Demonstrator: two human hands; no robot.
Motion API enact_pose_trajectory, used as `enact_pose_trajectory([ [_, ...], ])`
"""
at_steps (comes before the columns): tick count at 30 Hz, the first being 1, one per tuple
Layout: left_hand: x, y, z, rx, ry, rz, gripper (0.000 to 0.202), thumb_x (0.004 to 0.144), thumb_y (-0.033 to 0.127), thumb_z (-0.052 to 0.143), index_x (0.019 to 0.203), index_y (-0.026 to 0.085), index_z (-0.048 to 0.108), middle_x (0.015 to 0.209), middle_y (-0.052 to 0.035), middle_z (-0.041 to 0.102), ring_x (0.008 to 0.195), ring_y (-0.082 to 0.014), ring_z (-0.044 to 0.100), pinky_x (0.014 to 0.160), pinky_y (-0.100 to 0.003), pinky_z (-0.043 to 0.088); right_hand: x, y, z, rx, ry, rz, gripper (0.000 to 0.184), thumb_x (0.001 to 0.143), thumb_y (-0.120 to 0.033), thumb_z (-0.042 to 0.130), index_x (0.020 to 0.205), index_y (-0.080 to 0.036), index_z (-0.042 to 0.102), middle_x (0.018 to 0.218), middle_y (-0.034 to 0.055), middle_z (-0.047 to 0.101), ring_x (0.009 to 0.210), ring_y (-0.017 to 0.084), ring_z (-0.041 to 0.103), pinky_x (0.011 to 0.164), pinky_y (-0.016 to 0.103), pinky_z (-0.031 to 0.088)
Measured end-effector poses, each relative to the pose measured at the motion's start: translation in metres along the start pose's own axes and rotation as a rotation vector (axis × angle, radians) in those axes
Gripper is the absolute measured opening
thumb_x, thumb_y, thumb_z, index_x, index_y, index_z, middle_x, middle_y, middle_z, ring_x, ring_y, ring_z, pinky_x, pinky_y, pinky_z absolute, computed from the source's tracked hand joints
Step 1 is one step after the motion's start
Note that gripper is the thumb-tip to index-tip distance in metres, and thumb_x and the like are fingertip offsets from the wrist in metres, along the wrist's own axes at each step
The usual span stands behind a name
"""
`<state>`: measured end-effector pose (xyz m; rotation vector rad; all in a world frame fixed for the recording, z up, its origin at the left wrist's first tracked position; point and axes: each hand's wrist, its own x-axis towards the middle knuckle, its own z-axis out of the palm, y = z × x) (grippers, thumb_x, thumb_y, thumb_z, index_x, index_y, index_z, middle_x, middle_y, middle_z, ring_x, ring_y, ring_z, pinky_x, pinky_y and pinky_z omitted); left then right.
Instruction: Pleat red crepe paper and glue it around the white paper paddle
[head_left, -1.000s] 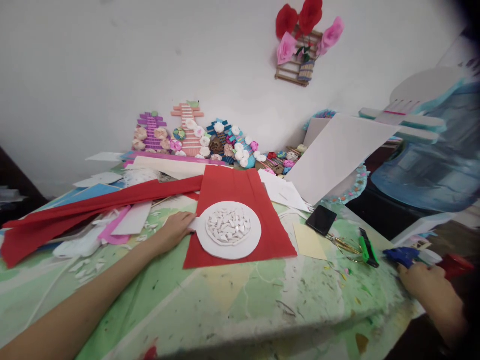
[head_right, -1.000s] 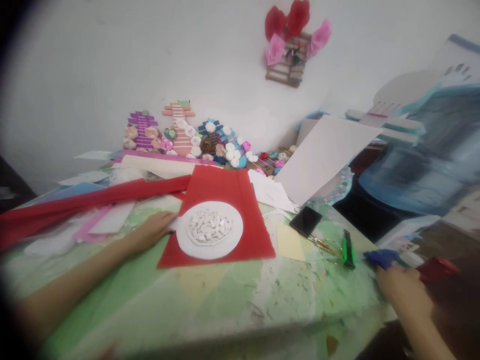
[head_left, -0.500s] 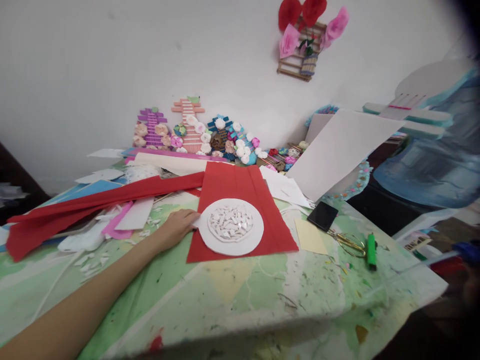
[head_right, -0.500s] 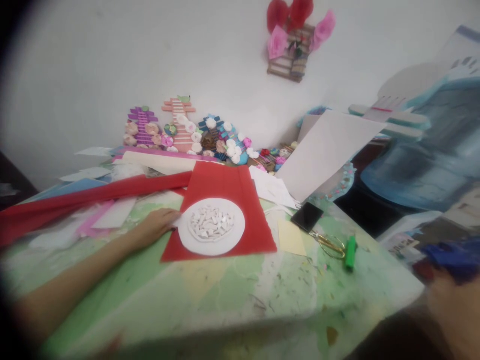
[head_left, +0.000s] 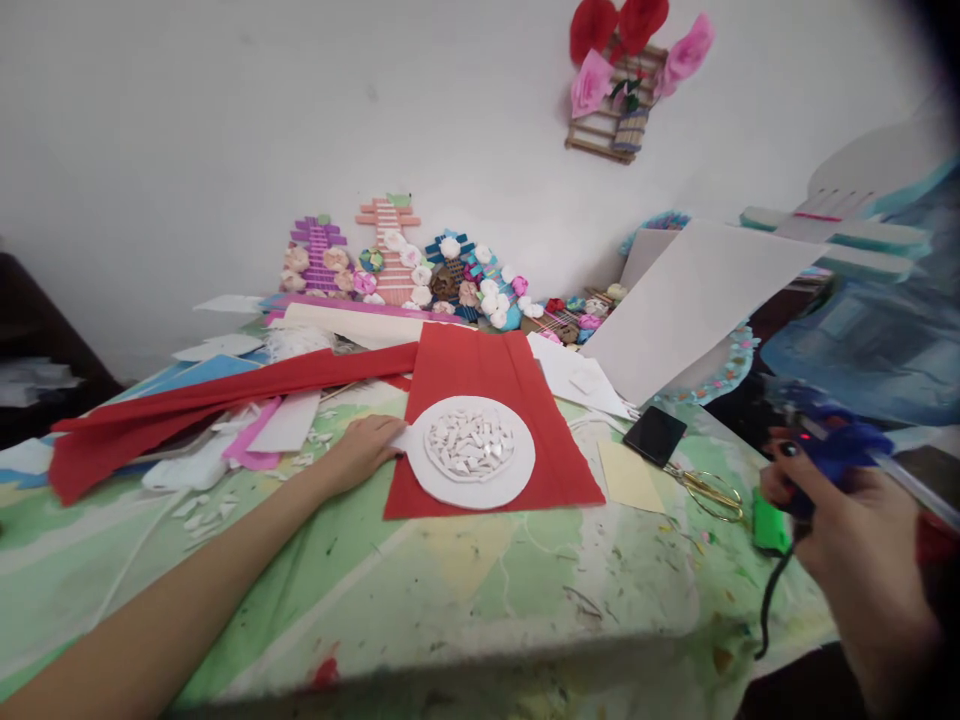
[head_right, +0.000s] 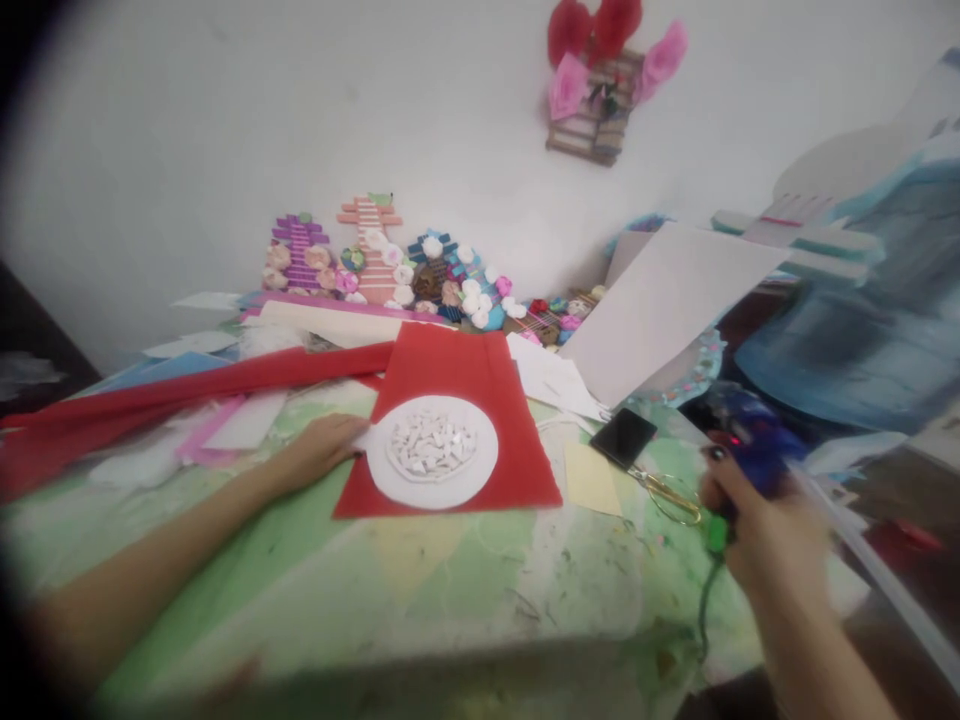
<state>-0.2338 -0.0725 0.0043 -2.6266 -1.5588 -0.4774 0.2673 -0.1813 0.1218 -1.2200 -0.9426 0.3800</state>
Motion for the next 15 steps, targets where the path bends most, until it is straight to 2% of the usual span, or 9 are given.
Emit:
enact_pose_trajectory([
  [3, -0.002, 0.000, -0.001, -0.023, 0.012, -0.041, 0.043, 0.092, 0.035, 0.050, 0.130, 0.016, 0.052, 0.132, -0.0157, 0.058, 0.121, -0.0307, 0.054, 0.101, -0.044, 0.041, -0.013, -0.008, 0.051, 0.192, -0.167, 0.041, 0.033, 0.061, -0.034, 0.082, 0.081, -0.015, 0.065, 0.055, -0.0017, 0.052, 0.043, 0.008, 0.041, 0.039, 0.023, 0.028],
  [6, -0.004, -0.001, -0.002, -0.032, 0.002, -0.070, 0.046, 0.091, 0.036, 0.052, 0.132, 0.015, 0.050, 0.135, -0.0165, 0.056, 0.124, -0.0319, 0.052, 0.103, -0.045, 0.040, -0.024, -0.017, 0.103, 0.276, -0.347, 0.096, 0.029, 0.065, -0.036, 0.078, 0.079, -0.016, 0.062, 0.047, -0.0049, 0.048, 0.039, 0.007, 0.038, 0.038, 0.022, 0.026],
  [9, -0.005, -0.001, -0.004, -0.046, 0.008, -0.064, 0.046, 0.091, 0.038, 0.052, 0.132, 0.016, 0.051, 0.134, -0.0162, 0.057, 0.123, -0.0320, 0.053, 0.103, -0.045, 0.041, -0.031, -0.017, 0.150, 0.315, -0.508, 0.137, 0.026, 0.073, -0.040, 0.072, 0.083, -0.018, 0.062, 0.051, -0.0041, 0.052, 0.039, 0.007, 0.038, 0.038, 0.022, 0.027],
  [12, -0.006, -0.001, -0.007, -0.055, 0.004, -0.051, 0.045, 0.092, 0.039, 0.050, 0.131, 0.016, 0.052, 0.133, -0.0163, 0.058, 0.122, -0.0317, 0.054, 0.102, -0.046, 0.041, -0.038, -0.005, 0.182, 0.274, -0.661, 0.182, 0.024, 0.078, -0.042, 0.066, 0.084, -0.019, 0.060, 0.047, -0.0047, 0.049, 0.040, 0.009, 0.040, 0.039, 0.023, 0.028],
  [15, -0.007, -0.001, -0.008, -0.052, 0.001, -0.048, 0.045, 0.093, 0.039, 0.050, 0.131, 0.015, 0.051, 0.133, -0.0163, 0.058, 0.122, -0.0311, 0.054, 0.103, -0.046, 0.041, -0.048, 0.013, 0.198, 0.242, -0.769, 0.226, 0.023, 0.079, -0.042, 0.062, 0.080, -0.019, 0.058, 0.044, -0.0053, 0.047, 0.038, 0.009, 0.040, 0.038, 0.023, 0.028],
])
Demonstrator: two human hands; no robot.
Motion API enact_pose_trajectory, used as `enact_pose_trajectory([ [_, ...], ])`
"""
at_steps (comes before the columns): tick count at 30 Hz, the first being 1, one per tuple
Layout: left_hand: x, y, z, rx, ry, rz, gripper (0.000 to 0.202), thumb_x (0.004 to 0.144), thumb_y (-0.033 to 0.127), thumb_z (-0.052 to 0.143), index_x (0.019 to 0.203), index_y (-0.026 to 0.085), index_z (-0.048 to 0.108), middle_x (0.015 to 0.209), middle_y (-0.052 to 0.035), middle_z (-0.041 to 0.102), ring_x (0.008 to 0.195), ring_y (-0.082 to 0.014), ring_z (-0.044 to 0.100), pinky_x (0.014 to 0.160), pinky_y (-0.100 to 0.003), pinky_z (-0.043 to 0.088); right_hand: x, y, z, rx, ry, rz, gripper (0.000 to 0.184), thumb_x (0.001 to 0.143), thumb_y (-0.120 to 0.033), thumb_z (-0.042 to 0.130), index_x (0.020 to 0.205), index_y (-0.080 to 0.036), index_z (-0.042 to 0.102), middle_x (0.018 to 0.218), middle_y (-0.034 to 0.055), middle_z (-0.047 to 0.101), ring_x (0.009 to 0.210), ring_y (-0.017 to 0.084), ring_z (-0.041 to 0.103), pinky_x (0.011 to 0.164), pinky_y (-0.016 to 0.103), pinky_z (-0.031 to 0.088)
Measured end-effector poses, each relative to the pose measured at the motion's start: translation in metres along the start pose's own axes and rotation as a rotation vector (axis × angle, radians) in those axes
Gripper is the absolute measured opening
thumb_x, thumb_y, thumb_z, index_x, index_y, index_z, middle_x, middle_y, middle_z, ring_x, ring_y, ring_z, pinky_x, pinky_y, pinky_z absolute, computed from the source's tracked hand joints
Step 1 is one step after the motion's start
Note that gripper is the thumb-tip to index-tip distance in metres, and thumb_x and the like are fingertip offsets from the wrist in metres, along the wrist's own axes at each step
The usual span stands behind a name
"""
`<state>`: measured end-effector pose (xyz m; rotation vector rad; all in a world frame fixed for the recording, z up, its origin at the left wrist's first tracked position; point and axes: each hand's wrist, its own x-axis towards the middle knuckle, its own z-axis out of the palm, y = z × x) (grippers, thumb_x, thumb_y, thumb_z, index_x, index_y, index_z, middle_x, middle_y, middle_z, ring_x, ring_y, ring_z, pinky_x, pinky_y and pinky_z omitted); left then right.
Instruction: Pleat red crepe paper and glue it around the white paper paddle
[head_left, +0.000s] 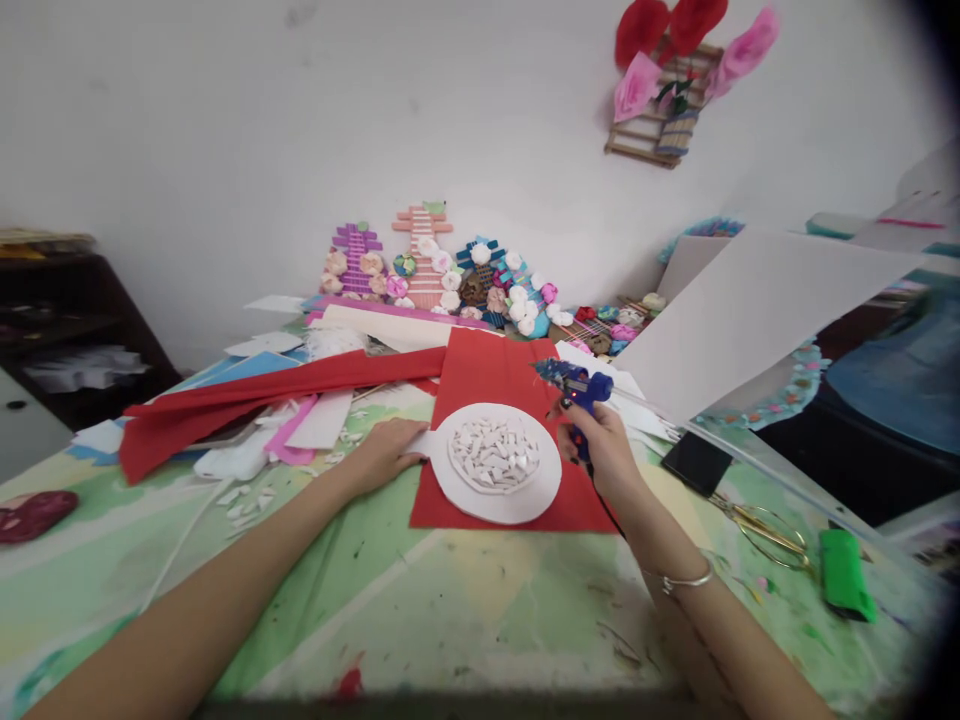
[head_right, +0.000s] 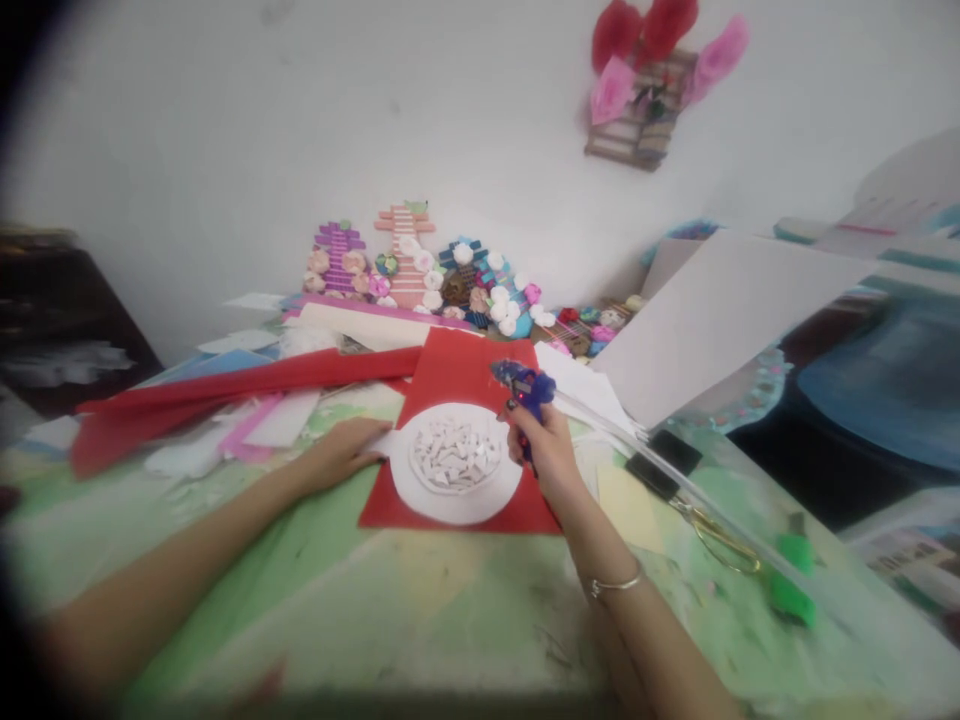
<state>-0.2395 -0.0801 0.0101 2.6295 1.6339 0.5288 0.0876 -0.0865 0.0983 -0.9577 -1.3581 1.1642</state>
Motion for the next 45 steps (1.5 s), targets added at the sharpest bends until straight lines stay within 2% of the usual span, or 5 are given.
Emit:
enact_pose_trajectory([
  [7, 0.002, 0.002, -0.003, 0.007, -0.032, -0.017, 0.045, 0.093, 0.038, 0.052, 0.131, 0.015, 0.051, 0.132, -0.0154, 0.058, 0.121, -0.0295, 0.055, 0.102, -0.043, 0.041, -0.002, 0.033, -0.002, -0.011, -0.062, 0.066, 0.022, 0.079, -0.039, 0.060, 0.077, -0.018, 0.059, 0.043, -0.0047, 0.048, 0.036, 0.009, 0.041, 0.038, 0.023, 0.030],
  [18, 0.002, 0.004, -0.006, 0.034, -0.054, -0.007, 0.044, 0.093, 0.038, 0.050, 0.131, 0.016, 0.050, 0.132, -0.0162, 0.057, 0.121, -0.0292, 0.053, 0.103, -0.043, 0.040, -0.002, 0.025, -0.018, -0.194, -0.171, 0.143, 0.027, 0.083, -0.041, 0.054, 0.079, -0.015, 0.061, 0.038, -0.0040, 0.049, 0.033, 0.010, 0.042, 0.037, 0.022, 0.030],
  [25, 0.002, 0.004, -0.006, 0.048, -0.090, -0.041, 0.048, 0.094, 0.040, 0.048, 0.134, 0.014, 0.047, 0.136, -0.0165, 0.054, 0.123, -0.0285, 0.051, 0.104, -0.041, 0.040, -0.002, 0.031, -0.017, -0.295, -0.137, 0.149, 0.028, 0.073, -0.043, 0.070, 0.070, -0.018, 0.057, 0.034, -0.0059, 0.045, 0.030, 0.010, 0.040, 0.034, 0.023, 0.029],
  [34, 0.001, 0.006, -0.006, 0.050, -0.081, -0.024, 0.046, 0.094, 0.041, 0.045, 0.131, 0.013, 0.049, 0.130, -0.0164, 0.057, 0.119, -0.0288, 0.053, 0.101, -0.042, 0.041, 0.001, 0.037, -0.022, -0.482, -0.193, 0.131, 0.041, 0.081, -0.052, 0.062, 0.064, -0.015, 0.061, 0.033, -0.0015, 0.049, 0.029, 0.010, 0.043, 0.038, 0.022, 0.035],
  [45, 0.001, 0.007, -0.006, 0.043, -0.056, 0.018, 0.039, 0.096, 0.038, 0.043, 0.125, 0.016, 0.054, 0.126, -0.0144, 0.059, 0.115, -0.0270, 0.054, 0.099, -0.040, 0.042, -0.003, 0.039, -0.014, -0.403, -0.174, 0.110, 0.045, 0.081, -0.054, 0.063, 0.057, -0.019, 0.049, 0.035, -0.0033, 0.047, 0.031, 0.010, 0.044, 0.036, 0.024, 0.034],
])
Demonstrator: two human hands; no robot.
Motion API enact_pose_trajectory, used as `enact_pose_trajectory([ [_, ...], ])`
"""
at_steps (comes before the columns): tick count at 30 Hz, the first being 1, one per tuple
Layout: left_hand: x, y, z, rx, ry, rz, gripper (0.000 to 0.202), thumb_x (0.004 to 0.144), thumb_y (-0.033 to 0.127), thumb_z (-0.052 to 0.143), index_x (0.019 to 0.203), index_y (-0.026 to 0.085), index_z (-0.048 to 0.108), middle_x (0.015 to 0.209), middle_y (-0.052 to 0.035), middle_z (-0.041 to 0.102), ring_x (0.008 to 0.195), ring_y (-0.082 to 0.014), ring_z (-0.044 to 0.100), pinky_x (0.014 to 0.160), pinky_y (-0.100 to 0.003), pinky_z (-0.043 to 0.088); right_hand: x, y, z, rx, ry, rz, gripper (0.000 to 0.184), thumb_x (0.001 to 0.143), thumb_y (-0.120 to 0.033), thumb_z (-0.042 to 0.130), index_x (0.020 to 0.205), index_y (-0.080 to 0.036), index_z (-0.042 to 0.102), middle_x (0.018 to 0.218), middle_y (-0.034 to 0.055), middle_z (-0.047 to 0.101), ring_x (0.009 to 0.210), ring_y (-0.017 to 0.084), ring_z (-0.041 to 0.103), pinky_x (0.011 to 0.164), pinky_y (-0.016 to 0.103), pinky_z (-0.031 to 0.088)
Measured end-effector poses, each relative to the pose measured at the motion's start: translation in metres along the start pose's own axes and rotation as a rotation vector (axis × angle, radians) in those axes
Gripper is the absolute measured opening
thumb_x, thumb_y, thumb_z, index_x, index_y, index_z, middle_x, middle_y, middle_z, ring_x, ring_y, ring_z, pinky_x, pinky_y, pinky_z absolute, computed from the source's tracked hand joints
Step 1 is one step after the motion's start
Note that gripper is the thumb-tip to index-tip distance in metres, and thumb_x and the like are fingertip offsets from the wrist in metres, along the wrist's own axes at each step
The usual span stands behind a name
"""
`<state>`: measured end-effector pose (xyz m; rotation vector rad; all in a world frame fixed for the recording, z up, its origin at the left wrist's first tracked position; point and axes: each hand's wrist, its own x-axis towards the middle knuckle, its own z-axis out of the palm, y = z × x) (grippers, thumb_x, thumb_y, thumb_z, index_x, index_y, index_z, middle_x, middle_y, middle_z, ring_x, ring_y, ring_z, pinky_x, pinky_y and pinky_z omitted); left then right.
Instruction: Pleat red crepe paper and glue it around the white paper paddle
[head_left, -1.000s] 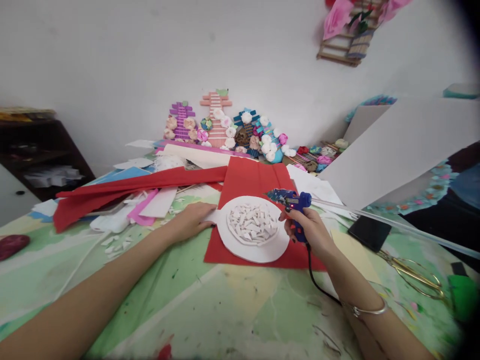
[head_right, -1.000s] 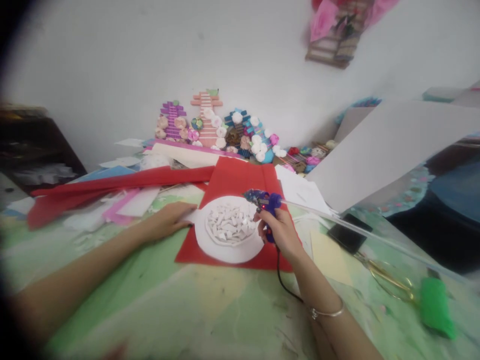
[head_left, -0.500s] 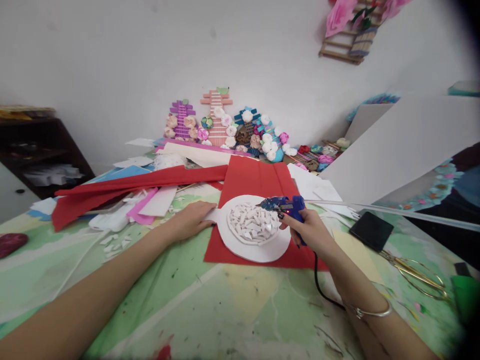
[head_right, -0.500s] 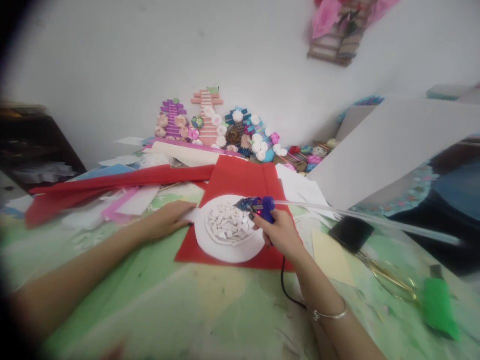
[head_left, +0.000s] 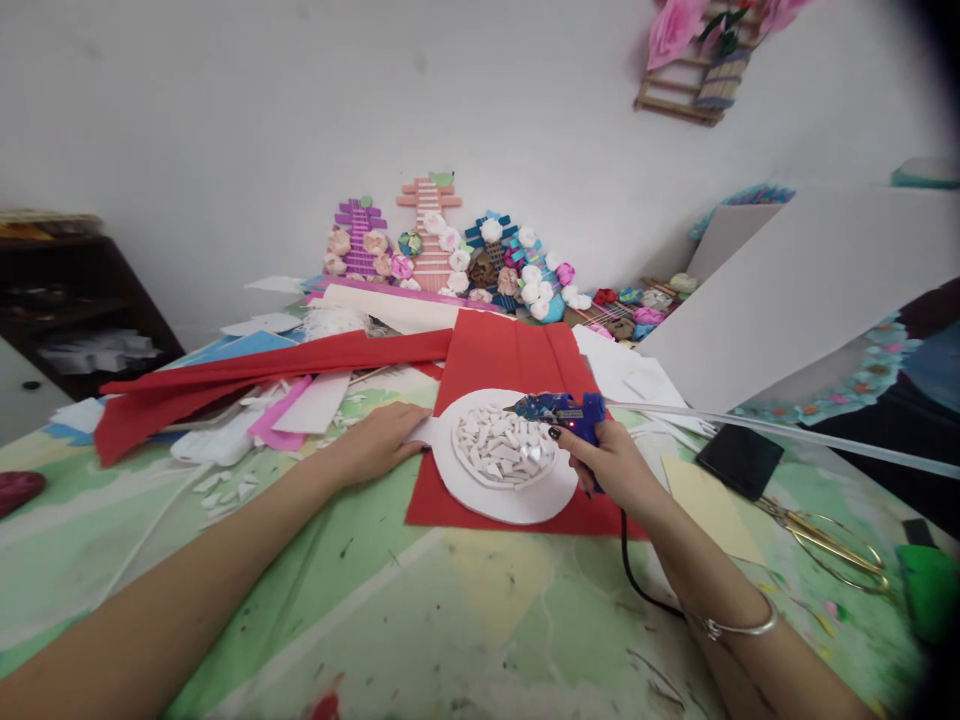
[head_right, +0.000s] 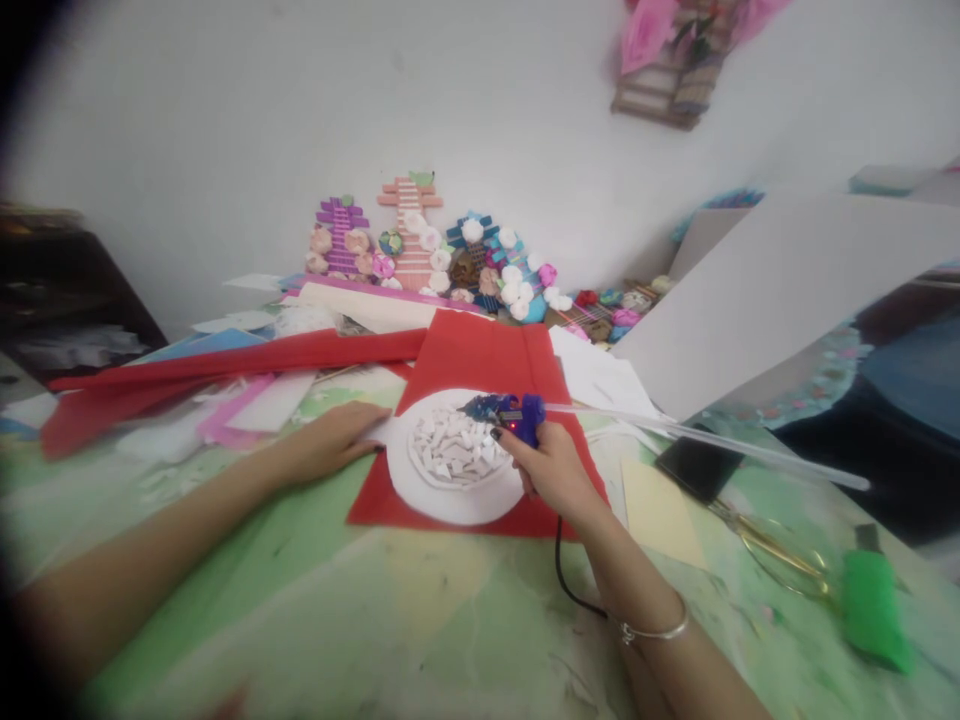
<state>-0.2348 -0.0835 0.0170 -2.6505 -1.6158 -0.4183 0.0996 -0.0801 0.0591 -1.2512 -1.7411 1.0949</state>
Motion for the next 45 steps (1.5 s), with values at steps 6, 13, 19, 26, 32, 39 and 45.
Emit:
enact_pose_trajectory([
  [6, 0.001, 0.005, -0.004, 0.007, -0.019, 0.001, 0.036, 0.095, 0.034, 0.044, 0.123, 0.015, 0.054, 0.124, -0.0144, 0.060, 0.114, -0.0270, 0.054, 0.098, -0.040, 0.041, -0.002, 0.000, 0.002, 0.009, -0.041, 0.004, 0.043, 0.081, -0.053, 0.063, 0.057, -0.020, 0.048, 0.038, -0.0038, 0.047, 0.033, 0.010, 0.046, 0.036, 0.023, 0.034],
  [13, 0.003, 0.006, -0.005, 0.013, -0.018, 0.024, 0.036, 0.096, 0.036, 0.042, 0.123, 0.015, 0.055, 0.125, -0.0132, 0.060, 0.114, -0.0264, 0.054, 0.099, -0.040, 0.041, -0.007, -0.006, 0.002, -0.049, -0.155, 0.036, 0.042, 0.082, -0.050, 0.063, 0.059, -0.020, 0.045, 0.038, -0.0043, 0.048, 0.033, 0.009, 0.044, 0.037, 0.022, 0.033],
  [19, 0.003, -0.001, 0.000, 0.013, -0.006, 0.056, 0.036, 0.096, 0.035, 0.043, 0.123, 0.015, 0.057, 0.126, -0.0128, 0.060, 0.117, -0.0263, 0.053, 0.102, -0.041, 0.040, -0.008, -0.007, 0.003, -0.099, -0.213, 0.059, 0.034, 0.083, -0.046, 0.061, 0.068, -0.019, 0.048, 0.044, -0.0054, 0.049, 0.037, 0.009, 0.047, 0.036, 0.021, 0.033],
  [26, 0.003, -0.003, 0.003, 0.012, 0.006, 0.058, 0.037, 0.096, 0.035, 0.044, 0.124, 0.015, 0.056, 0.126, -0.0141, 0.060, 0.117, -0.0271, 0.052, 0.101, -0.042, 0.041, -0.005, -0.008, -0.014, -0.151, -0.164, 0.109, 0.033, 0.082, -0.048, 0.063, 0.073, -0.019, 0.049, 0.046, -0.0066, 0.049, 0.034, 0.008, 0.045, 0.035, 0.020, 0.032],
  [32, 0.003, -0.001, -0.001, 0.009, -0.001, 0.047, 0.037, 0.096, 0.036, 0.045, 0.124, 0.016, 0.057, 0.126, -0.0141, 0.060, 0.117, -0.0271, 0.053, 0.101, -0.041, 0.041, -0.005, -0.015, -0.028, -0.146, -0.073, 0.126, 0.039, 0.080, -0.052, 0.063, 0.067, -0.019, 0.046, 0.043, -0.0072, 0.045, 0.033, 0.007, 0.043, 0.033, 0.020, 0.031],
  [39, 0.003, -0.003, 0.002, 0.018, 0.002, 0.053, 0.038, 0.096, 0.036, 0.044, 0.124, 0.014, 0.057, 0.126, -0.0142, 0.060, 0.117, -0.0270, 0.053, 0.102, -0.042, 0.041, -0.003, -0.016, -0.039, -0.174, 0.074, 0.209, 0.032, 0.079, -0.047, 0.065, 0.075, -0.019, 0.049, 0.049, -0.0060, 0.050, 0.034, 0.007, 0.044, 0.033, 0.019, 0.033],
  [45, 0.002, -0.004, 0.004, 0.008, 0.019, 0.056, 0.038, 0.096, 0.038, 0.043, 0.124, 0.016, 0.057, 0.126, -0.0135, 0.060, 0.117, -0.0262, 0.053, 0.101, -0.040, 0.041, 0.000, -0.011, -0.042, -0.218, 0.115, 0.151, 0.035, 0.079, -0.049, 0.063, 0.069, -0.016, 0.056, 0.040, -0.0039, 0.047, 0.033, 0.010, 0.044, 0.035, 0.021, 0.033],
])
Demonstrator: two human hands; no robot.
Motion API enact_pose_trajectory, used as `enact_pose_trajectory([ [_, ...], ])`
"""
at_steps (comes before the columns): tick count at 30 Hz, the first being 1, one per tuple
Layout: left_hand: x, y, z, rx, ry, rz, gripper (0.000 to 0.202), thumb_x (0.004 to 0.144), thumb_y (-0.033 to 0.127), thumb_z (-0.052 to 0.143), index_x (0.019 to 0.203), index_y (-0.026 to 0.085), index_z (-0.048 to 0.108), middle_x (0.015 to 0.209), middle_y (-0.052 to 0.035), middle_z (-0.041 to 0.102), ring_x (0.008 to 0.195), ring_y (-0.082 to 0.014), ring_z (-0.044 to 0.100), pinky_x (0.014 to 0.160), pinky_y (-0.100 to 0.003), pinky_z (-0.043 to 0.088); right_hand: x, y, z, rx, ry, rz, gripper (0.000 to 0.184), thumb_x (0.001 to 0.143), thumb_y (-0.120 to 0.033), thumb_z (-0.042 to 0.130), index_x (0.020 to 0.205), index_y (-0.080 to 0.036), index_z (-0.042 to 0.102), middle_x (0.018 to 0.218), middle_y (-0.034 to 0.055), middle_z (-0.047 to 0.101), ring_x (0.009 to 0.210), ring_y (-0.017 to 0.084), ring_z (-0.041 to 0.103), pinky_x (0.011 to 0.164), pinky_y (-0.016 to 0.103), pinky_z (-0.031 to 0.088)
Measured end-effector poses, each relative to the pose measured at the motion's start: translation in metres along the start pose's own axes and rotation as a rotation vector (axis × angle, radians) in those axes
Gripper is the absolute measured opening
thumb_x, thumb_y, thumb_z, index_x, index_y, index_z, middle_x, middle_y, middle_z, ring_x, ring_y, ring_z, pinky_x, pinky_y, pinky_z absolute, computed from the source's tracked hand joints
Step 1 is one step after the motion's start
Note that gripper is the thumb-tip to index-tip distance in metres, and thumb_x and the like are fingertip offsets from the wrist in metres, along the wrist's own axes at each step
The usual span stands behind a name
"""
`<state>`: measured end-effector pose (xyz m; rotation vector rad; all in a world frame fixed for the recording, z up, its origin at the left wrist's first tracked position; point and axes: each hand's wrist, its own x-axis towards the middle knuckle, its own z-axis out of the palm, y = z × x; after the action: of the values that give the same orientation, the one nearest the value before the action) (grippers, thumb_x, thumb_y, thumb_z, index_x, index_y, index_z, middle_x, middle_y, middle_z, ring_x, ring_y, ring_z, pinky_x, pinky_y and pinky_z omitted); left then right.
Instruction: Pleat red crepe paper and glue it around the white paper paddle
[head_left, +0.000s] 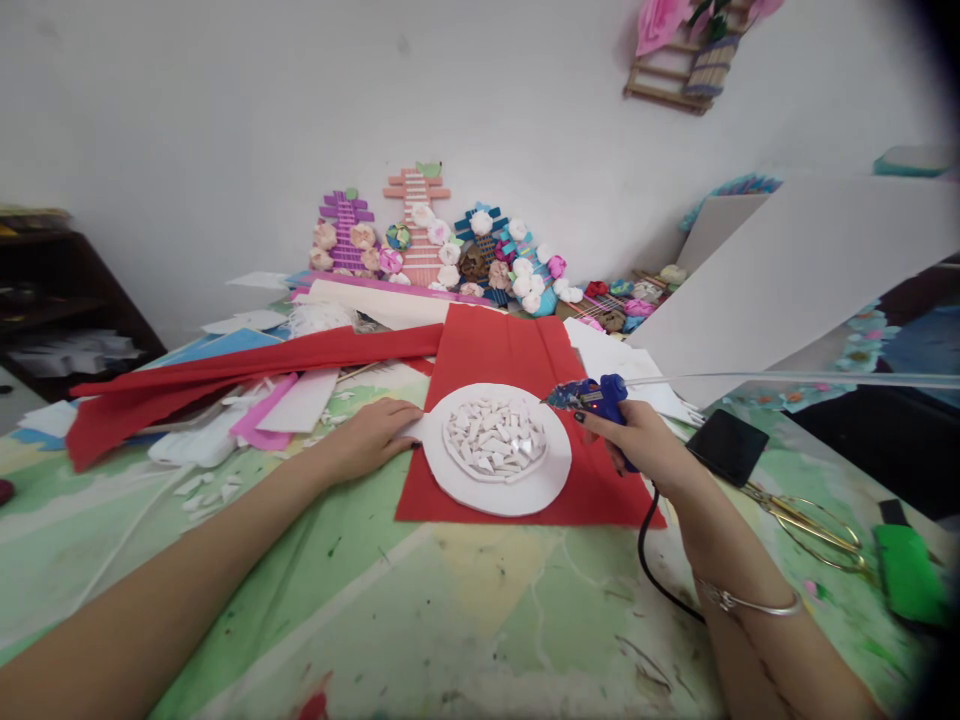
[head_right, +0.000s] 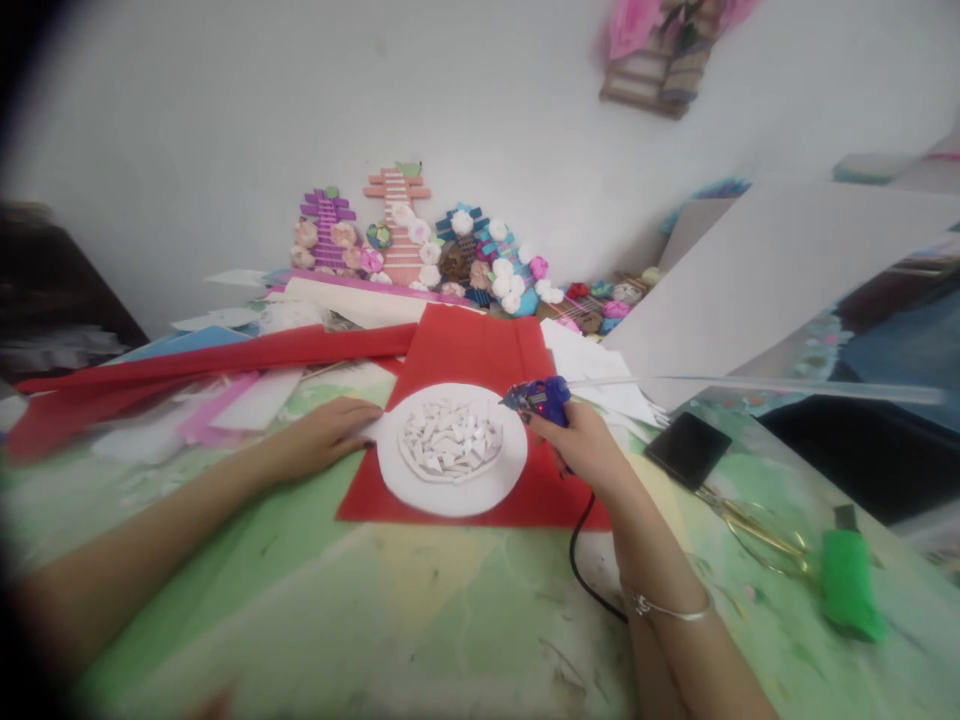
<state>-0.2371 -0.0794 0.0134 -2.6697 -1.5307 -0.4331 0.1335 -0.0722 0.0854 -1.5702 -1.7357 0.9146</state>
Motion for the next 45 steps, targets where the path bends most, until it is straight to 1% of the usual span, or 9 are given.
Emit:
enact_pose_trajectory([
  [4, 0.001, 0.000, -0.001, 0.006, -0.015, -0.002, 0.038, 0.096, 0.037, 0.044, 0.125, 0.015, 0.056, 0.126, -0.0137, 0.060, 0.117, -0.0268, 0.052, 0.101, -0.042, 0.041, 0.004, 0.004, 0.009, 0.063, 0.020, -0.099, 0.034, 0.076, -0.049, 0.065, 0.073, -0.015, 0.061, 0.042, -0.0034, 0.049, 0.036, 0.011, 0.046, 0.038, 0.023, 0.035],
  [7, 0.001, 0.000, 0.000, 0.005, -0.024, -0.004, 0.038, 0.096, 0.037, 0.044, 0.125, 0.014, 0.056, 0.127, -0.0142, 0.059, 0.117, -0.0269, 0.052, 0.102, -0.042, 0.041, 0.008, 0.008, 0.022, 0.042, 0.049, -0.151, 0.035, 0.075, -0.051, 0.064, 0.074, -0.016, 0.062, 0.044, -0.0027, 0.051, 0.039, 0.012, 0.048, 0.041, 0.025, 0.036],
  [12, 0.002, -0.001, 0.000, 0.004, -0.023, -0.003, 0.037, 0.096, 0.034, 0.045, 0.124, 0.014, 0.056, 0.127, -0.0143, 0.059, 0.117, -0.0269, 0.053, 0.101, -0.041, 0.042, 0.013, 0.011, 0.037, -0.066, 0.097, -0.163, 0.034, 0.077, -0.048, 0.058, 0.074, -0.015, 0.068, 0.048, -0.0009, 0.052, 0.048, 0.015, 0.051, 0.049, 0.026, 0.036],
  [17, 0.003, 0.000, 0.000, 0.002, -0.012, 0.003, 0.034, 0.095, 0.032, 0.047, 0.122, 0.015, 0.057, 0.124, -0.0138, 0.061, 0.116, -0.0269, 0.053, 0.100, -0.041, 0.042, 0.019, 0.009, 0.041, -0.090, 0.143, -0.153, 0.035, 0.077, -0.048, 0.056, 0.065, -0.016, 0.064, 0.057, 0.0024, 0.059, 0.058, 0.017, 0.055, 0.056, 0.027, 0.037],
  [23, 0.004, 0.001, -0.001, -0.017, -0.007, 0.003, 0.034, 0.095, 0.034, 0.045, 0.121, 0.016, 0.058, 0.124, -0.0136, 0.060, 0.115, -0.0271, 0.053, 0.098, -0.041, 0.042, 0.021, 0.002, 0.045, -0.102, 0.108, -0.220, 0.036, 0.078, -0.048, 0.054, 0.065, -0.016, 0.061, 0.062, 0.0032, 0.060, 0.061, 0.017, 0.055, 0.058, 0.027, 0.037],
  [29, 0.004, 0.001, -0.001, -0.020, -0.002, 0.014, 0.035, 0.095, 0.035, 0.043, 0.120, 0.015, 0.058, 0.123, -0.0144, 0.061, 0.114, -0.0280, 0.053, 0.098, -0.042, 0.042, 0.016, -0.006, 0.055, -0.122, 0.068, -0.214, 0.031, 0.077, -0.046, 0.055, 0.069, -0.017, 0.059, 0.064, 0.0017, 0.059, 0.060, 0.017, 0.053, 0.055, 0.026, 0.036],
  [34, 0.004, 0.002, -0.002, -0.034, 0.003, 0.018, 0.034, 0.095, 0.035, 0.043, 0.119, 0.016, 0.058, 0.123, -0.0144, 0.060, 0.113, -0.0279, 0.053, 0.097, -0.043, 0.043, 0.013, -0.011, 0.061, -0.109, 0.030, -0.253, 0.029, 0.077, -0.045, 0.054, 0.069, -0.018, 0.057, 0.062, 0.0008, 0.056, 0.060, 0.016, 0.052, 0.055, 0.027, 0.036],
  [39, 0.004, 0.003, -0.003, -0.020, -0.023, 0.005, 0.032, 0.095, 0.030, 0.045, 0.120, 0.015, 0.057, 0.124, -0.0139, 0.059, 0.114, -0.0274, 0.052, 0.099, -0.042, 0.042, 0.008, -0.015, 0.066, -0.116, -0.032, -0.272, 0.025, 0.077, -0.043, 0.055, 0.070, -0.019, 0.054, 0.063, -0.0001, 0.054, 0.059, 0.015, 0.050, 0.055, 0.027, 0.036],
  [45, 0.004, 0.003, -0.002, -0.022, -0.022, 0.010, 0.031, 0.095, 0.030, 0.047, 0.119, 0.014, 0.057, 0.122, -0.0145, 0.060, 0.114, -0.0277, 0.053, 0.099, -0.042, 0.042, 0.000, -0.021, 0.072, -0.108, -0.121, -0.339, 0.024, 0.079, -0.040, 0.054, 0.067, -0.019, 0.050, 0.064, -0.0005, 0.054, 0.059, 0.014, 0.048, 0.054, 0.026, 0.035],
])
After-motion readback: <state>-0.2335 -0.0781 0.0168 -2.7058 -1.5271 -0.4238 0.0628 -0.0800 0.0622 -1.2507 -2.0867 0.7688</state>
